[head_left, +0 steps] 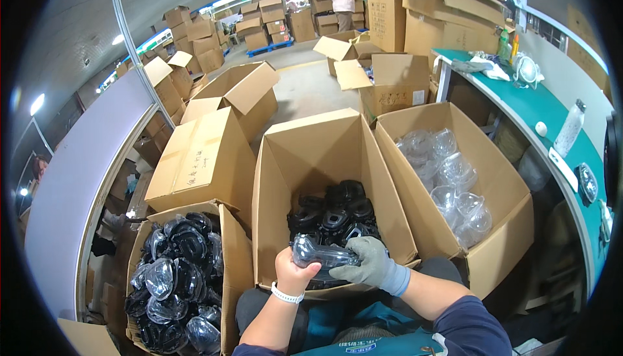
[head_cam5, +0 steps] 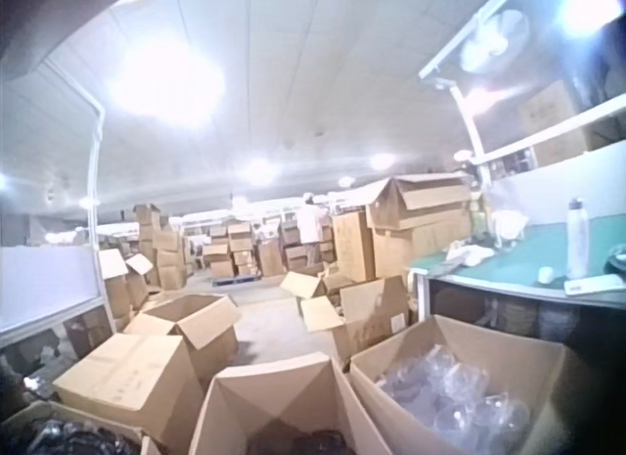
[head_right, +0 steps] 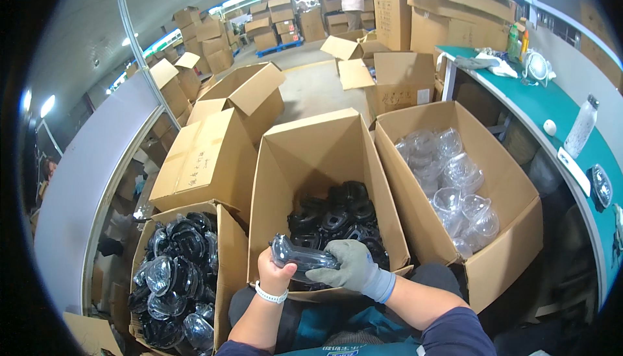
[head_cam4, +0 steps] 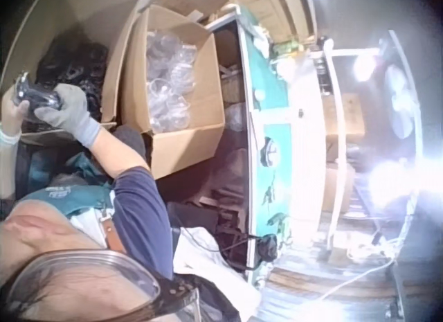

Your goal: Packing black plastic components and clear plastic pieces into boxes.

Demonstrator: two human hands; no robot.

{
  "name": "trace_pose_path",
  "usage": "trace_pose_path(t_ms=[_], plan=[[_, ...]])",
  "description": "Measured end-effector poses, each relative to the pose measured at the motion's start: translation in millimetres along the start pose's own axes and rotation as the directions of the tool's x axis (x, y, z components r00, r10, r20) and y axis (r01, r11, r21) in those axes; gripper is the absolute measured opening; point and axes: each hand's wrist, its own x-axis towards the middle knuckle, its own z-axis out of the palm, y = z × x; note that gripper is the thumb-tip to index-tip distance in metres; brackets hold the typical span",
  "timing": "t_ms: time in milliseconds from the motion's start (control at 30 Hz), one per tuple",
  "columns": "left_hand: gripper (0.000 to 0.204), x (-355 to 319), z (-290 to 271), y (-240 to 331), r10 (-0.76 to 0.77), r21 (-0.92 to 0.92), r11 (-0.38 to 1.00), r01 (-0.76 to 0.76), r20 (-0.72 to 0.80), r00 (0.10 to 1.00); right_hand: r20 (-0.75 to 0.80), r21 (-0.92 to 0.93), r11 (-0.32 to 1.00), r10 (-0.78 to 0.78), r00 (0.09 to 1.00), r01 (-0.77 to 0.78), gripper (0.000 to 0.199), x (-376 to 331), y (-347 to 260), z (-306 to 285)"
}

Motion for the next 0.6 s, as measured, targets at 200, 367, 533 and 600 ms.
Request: trace_pose_path(t_ms=[200,367,533,600], plan=[[0.065,9,9,-3,-0.050,-0.572,0.820,0.007,-0.060,0.997,-0.401,0.554,0.825,0.152,0.903,0.108,0.073,7,1,21],[0.057,20,17,-15,-0.402,-0.776,0.606,0.173,-0.111,0.909,0.393,0.791,0.351,0.335,0.856,-0.500,0.058,-3,0,20],[0.046,34,15,8,0.192,0.146,0.979,-0.144,-0.415,0.889,0.044,0.106,0.982,-0.165,0.985,0.159,0.041,6,11,8],[0.035,38,-7,19,0.558,0.364,0.766,-0.530,0.034,0.829,0.100,0.157,0.975,-0.177,0.979,0.160,0.039,6,14,8]])
